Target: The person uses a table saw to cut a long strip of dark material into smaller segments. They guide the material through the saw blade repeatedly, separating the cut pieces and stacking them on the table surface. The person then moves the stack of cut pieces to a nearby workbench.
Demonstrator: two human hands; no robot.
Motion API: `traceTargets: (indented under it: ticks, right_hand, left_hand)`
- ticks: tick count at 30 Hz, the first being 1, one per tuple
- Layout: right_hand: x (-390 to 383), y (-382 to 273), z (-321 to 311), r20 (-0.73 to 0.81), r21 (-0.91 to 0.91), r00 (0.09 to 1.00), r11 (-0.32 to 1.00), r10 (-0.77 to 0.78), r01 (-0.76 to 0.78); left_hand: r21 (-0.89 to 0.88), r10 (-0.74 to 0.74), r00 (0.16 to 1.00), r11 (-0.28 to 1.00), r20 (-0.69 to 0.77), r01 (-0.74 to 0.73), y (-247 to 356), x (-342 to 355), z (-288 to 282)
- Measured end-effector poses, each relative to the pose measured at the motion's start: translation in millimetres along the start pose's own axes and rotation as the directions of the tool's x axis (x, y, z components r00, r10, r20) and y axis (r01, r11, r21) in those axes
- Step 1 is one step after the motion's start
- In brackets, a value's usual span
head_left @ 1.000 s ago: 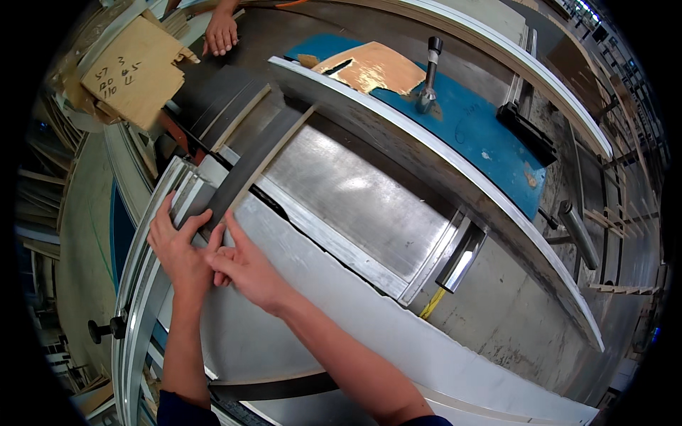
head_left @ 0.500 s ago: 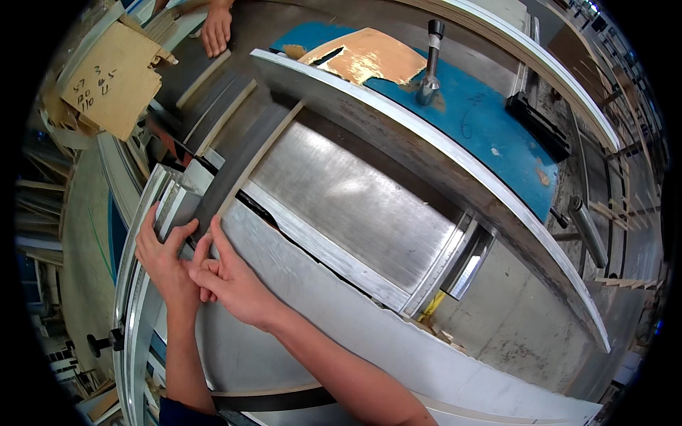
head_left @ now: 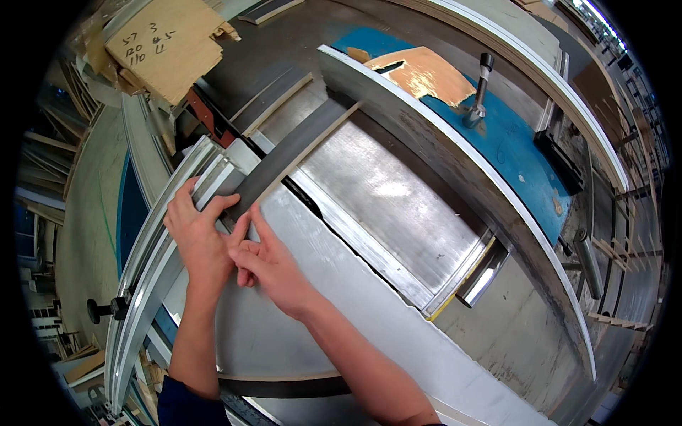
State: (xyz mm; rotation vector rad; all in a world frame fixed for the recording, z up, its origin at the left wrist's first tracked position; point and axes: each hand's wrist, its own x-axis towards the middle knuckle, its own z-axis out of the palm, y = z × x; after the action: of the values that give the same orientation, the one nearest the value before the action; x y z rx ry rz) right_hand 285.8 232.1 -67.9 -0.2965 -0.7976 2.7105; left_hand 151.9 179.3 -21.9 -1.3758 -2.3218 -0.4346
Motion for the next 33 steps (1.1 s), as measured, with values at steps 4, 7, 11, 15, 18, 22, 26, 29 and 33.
traceTargets:
  ticks: [4,7,11,15,18,22,26,29,33]
  right_hand:
    - [-2,-9,3,0.024,-0.024,0.999,0.999,0.046,-0.046]
    - [-3,-14,3,-0.007,-0.057,0.997,0.996,0.075,-0.076]
    - [-2,-15,0,-0.006,-0.033,0.993,0.993,0.118,-0.118]
    - [0,-18,2,-0.015,-0.055,0.994,0.992,0.11,-0.111]
    - [2,-17,2,-0.016,-0.053,0.993,0.992,0.117,-0.117]
    - [11,-17,2,-0.001,-0.054,0.994,0.993,0.11,-0.11]
    - [20,-17,5,-0.01,-0.044,0.992,0.991,0.124,-0.124]
    - [30,-16,3,0.002,-0.03,0.991,0.991,0.131,-0.131]
    - [45,-17,10,-0.011,-0.033,0.991,0.99,0.137,-0.137]
  left_hand:
    - [-0.029,-0.032,0.999,0.999,0.027,0.033,-1,-1,-4]
    - [-0.031,-0.023,0.999,0.999,0.023,0.024,0,0,-2]
    - [-0.026,-0.045,0.998,0.999,0.034,0.046,1,0,-2]
    - [-0.046,-0.054,0.998,0.997,0.032,0.056,-1,2,-1]
    - [-0.061,-0.069,0.997,0.996,0.039,0.071,-3,3,1]
    - [-0.055,-0.075,0.996,0.996,0.042,0.077,-9,8,5]
    - [-0.054,-0.083,0.996,0.995,0.044,0.085,-16,12,8]
    - [-0.055,-0.084,0.995,0.995,0.047,0.086,-22,17,11]
    - [-0.054,-0.086,0.995,0.995,0.058,0.089,-32,28,11]
